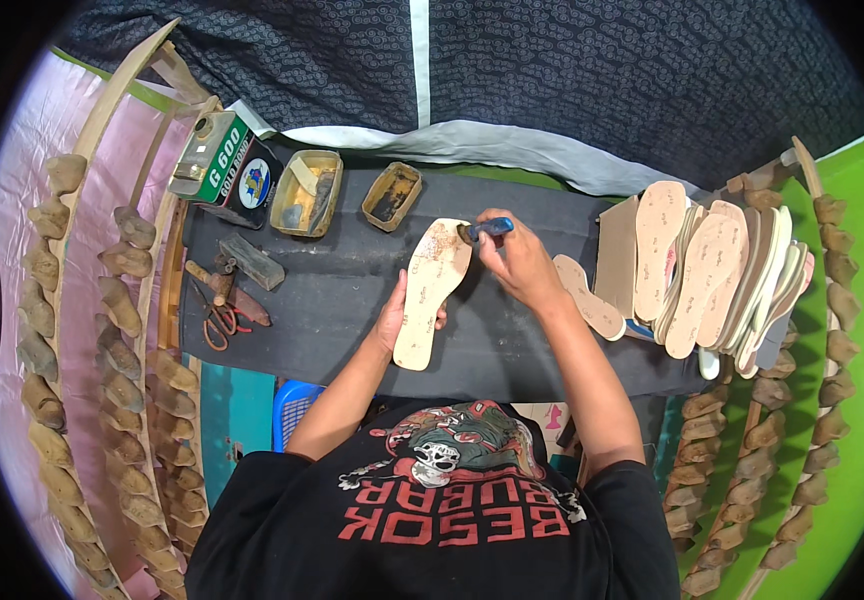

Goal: The worker is applying glue to the bottom of shoe insoles using a brush.

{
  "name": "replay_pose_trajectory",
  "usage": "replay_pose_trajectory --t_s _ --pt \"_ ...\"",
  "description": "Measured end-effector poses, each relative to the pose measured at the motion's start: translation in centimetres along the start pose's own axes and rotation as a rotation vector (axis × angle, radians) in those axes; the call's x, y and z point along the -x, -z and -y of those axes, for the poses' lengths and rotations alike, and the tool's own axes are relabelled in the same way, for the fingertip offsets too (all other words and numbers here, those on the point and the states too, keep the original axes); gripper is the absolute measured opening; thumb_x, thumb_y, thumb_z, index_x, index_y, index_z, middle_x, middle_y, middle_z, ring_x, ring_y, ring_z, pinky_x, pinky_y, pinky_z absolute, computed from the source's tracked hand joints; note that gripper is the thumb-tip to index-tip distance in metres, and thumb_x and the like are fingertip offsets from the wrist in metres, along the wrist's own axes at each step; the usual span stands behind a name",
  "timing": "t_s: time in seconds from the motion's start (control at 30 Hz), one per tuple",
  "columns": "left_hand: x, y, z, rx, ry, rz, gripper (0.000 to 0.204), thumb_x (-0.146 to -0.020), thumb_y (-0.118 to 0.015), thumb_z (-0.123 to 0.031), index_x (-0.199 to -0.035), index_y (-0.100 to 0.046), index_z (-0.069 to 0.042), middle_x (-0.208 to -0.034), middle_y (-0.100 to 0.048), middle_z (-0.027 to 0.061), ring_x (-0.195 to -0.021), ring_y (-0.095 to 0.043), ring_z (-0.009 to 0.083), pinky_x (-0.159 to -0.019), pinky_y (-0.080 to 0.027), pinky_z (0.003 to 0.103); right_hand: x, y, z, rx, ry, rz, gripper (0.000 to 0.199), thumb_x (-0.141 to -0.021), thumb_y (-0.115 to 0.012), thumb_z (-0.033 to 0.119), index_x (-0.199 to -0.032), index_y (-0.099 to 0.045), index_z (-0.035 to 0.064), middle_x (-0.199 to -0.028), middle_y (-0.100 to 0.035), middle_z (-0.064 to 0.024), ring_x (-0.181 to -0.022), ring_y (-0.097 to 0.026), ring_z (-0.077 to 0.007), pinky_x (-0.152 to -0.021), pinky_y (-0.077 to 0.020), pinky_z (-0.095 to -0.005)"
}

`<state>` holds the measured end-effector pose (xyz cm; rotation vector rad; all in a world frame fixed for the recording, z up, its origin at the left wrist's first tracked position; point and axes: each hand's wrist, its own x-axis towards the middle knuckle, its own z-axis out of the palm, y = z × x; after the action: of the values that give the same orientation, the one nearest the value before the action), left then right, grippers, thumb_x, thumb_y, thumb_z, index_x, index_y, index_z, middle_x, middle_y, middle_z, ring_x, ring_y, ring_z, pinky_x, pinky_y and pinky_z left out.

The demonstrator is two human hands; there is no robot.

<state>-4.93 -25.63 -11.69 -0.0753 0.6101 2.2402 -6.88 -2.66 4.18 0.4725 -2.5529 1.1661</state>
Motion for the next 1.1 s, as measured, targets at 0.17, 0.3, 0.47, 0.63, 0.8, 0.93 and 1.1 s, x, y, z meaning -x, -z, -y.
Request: replay_pose_trajectory --t_s 0.17,0.3,0.47,0.63,0.8,0.93,1.1 --pt "0.1 -0.1 0.1 0.032 0.001 0.015 0.076 -0.1 -0.038 -0.07 -0.132 -0.06 -0.006 -0.096 -0.07 0.011 -0.082 -0.071 0.0211 -0.071 -0.06 0.037 0.0 0.5 -0.2 0.04 0.002 -0.007 0.022 -0.095 -0.061 0.01 -0.115 -0.057 0.0004 -0.106 -0.067 -0.0174 -0.088 -0.067 -0.0335 -0.081 -0.0538 -0.0394" --pt "0.2 0.6 0.0 -0.004 -0.009 -0.006 0.076 -0.1 -0.037 -0.071 -0.132 -0.06 -0.005 -0.096 -0.071 0.011 -0.082 -0.071 0.0212 -0.071 -0.06 0.037 0.1 -0.1 -0.9 0.008 -0.017 -0.044 0.022 -0.097 -0.062 0.011 -0.116 -0.057 0.0004 -0.104 -0.067 -0.0168 -0.087 -0.068 -0.0331 -0.08 -0.0541 -0.0383" --pt "1.0 1.7 -0.2 0.029 -0.045 -0.066 0.076 -0.1 -0.038 -0.07 -0.132 -0.061 -0.005 -0.095 -0.072 0.0116 -0.082 -0.071 0.0218 -0.071 -0.06 0.036 -2.0 -1.9 -1.5 -0.136 -0.108 -0.026 0.023 -0.099 -0.063 0.014 -0.118 -0.058 0.0008 -0.103 -0.069 -0.0156 -0.088 -0.07 -0.0252 -0.079 -0.055 -0.0353" --pt "2.0 2.2 -1.1 0.079 -0.079 -0.151 0.075 -0.101 -0.039 -0.069 -0.132 -0.061 -0.005 -0.098 -0.072 0.0128 -0.08 -0.071 0.0229 -0.071 -0.061 0.036 -5.1 -6.1 -2.6 -0.275 -0.185 -0.06 0.024 -0.1 -0.064 0.015 -0.118 -0.06 0.0002 -0.094 -0.071 -0.014 -0.083 -0.07 -0.0201 -0.076 -0.0547 -0.0337" --pt "4.0 3.5 -2.5 0.069 -0.124 -0.2 0.073 -0.101 -0.039 -0.067 -0.134 -0.06 -0.006 -0.102 -0.073 0.0124 -0.082 -0.072 0.0235 -0.069 -0.061 0.037 -8.1 -9.8 -2.4 -0.256 -0.212 0.011 0.024 -0.1 -0.064 0.018 -0.116 -0.06 -0.0003 -0.09 -0.071 -0.0161 -0.079 -0.07 -0.0228 -0.073 -0.0539 -0.035" --pt "5.3 3.8 -3.4 0.091 -0.17 -0.24 0.07 -0.102 -0.039 -0.066 -0.132 -0.062 -0.007 -0.098 -0.071 0.0124 -0.082 -0.07 0.0248 -0.07 -0.059 0.04 -9.8 -12.4 -3.0 -0.166 -0.242 0.066 0.025 -0.1 -0.064 0.021 -0.112 -0.059 -0.0005 -0.089 -0.071 -0.0196 -0.077 -0.07 -0.029 -0.073 -0.0538 -0.0375" --pt "6.3 5.1 -3.9 0.148 -0.212 -0.177 0.068 -0.103 -0.039 -0.064 -0.135 -0.06 -0.008 -0.108 -0.073 0.0104 -0.083 -0.072 0.0248 -0.069 -0.061 0.041 -10.1 -14.1 -4.1 -0.089 -0.257 0.122 0.024 -0.099 -0.065 0.02 -0.11 -0.06 -0.0007 -0.09 -0.072 -0.0203 -0.077 -0.071 -0.0313 -0.073 -0.0545 -0.0388"
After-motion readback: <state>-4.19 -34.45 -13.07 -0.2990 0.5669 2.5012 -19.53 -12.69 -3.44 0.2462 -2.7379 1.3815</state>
